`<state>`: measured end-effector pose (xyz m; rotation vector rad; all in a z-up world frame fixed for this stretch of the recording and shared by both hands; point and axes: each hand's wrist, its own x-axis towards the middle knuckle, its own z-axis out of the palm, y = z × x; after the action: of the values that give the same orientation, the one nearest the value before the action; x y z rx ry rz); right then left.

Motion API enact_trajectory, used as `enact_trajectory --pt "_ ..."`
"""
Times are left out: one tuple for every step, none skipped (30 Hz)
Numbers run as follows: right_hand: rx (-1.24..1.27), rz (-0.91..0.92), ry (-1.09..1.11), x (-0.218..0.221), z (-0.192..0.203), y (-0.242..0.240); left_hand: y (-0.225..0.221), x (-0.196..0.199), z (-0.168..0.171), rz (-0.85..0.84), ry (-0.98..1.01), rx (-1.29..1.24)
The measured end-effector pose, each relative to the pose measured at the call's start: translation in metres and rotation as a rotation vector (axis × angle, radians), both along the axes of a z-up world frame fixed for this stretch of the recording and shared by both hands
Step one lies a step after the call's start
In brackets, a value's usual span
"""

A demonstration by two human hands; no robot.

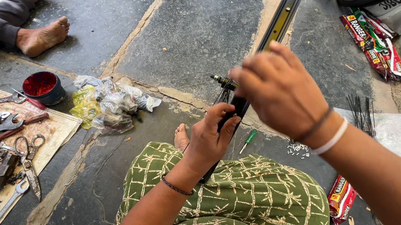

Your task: The person threads spokes into a bicycle hub and rim, and then uses a screwdriver to tighten the spoke nipples.

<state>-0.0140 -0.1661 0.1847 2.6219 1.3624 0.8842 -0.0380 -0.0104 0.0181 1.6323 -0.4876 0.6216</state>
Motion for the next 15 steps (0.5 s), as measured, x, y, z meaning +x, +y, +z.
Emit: enact_trajectory --pt "0.056 0.026 0.015 0.011 0.000 -0.001 0.000 0.000 0.001 0.027 -0.023 0.021" --pt "0.111 0.053 0.027 0.019 -0.002 -0.001 0.000 0.001 0.003 0.056 -0.048 0.041" --pt "0.099 0.059 0.027 0.024 -0.007 -0.001 0.001 0.003 0.005 0.085 -0.073 0.062" --pt "0.087 0.069 0.029 0.029 -0.012 -0.001 0.001 0.002 0.007 0.109 -0.102 0.061" --pt "0.075 0.078 0.032 0.032 -0.016 -0.002 0.002 0.002 0.010 0.133 -0.131 0.061" --pt "0.072 0.058 0.038 0.036 -0.019 -0.004 0.003 0.002 0.012 0.158 -0.157 0.062" --pt "0.070 0.037 0.044 0.038 -0.022 -0.006 0.004 0.002 0.014 0.149 -0.173 0.073" --pt "0.068 0.015 0.053 0.040 -0.025 -0.008 0.004 0.002 0.015 0.138 -0.186 0.085" --pt "0.078 0.006 0.054 0.041 -0.028 -0.010 0.004 0.003 0.014 0.128 -0.199 0.097" --pt "0.086 -0.009 0.053 0.043 -0.030 -0.012 0.004 0.004 0.014 0.095 -0.186 0.081" --pt "0.095 -0.024 0.052 0.043 -0.032 -0.015 0.003 0.007 0.013 0.062 -0.173 0.065" --pt "0.099 -0.034 0.042 0.044 -0.033 -0.016 0.003 0.010 0.013 0.030 -0.166 0.047" --pt "0.102 -0.044 0.031 0.043 -0.034 -0.017 0.002 0.012 0.012 0.025 -0.169 0.058" --pt "0.107 -0.052 0.022 0.043 -0.035 -0.018 0.003 0.014 0.011 0.023 -0.170 0.070" --pt "0.118 -0.052 0.030 0.043 -0.036 -0.018 0.003 0.015 0.011 0.020 -0.172 0.082"
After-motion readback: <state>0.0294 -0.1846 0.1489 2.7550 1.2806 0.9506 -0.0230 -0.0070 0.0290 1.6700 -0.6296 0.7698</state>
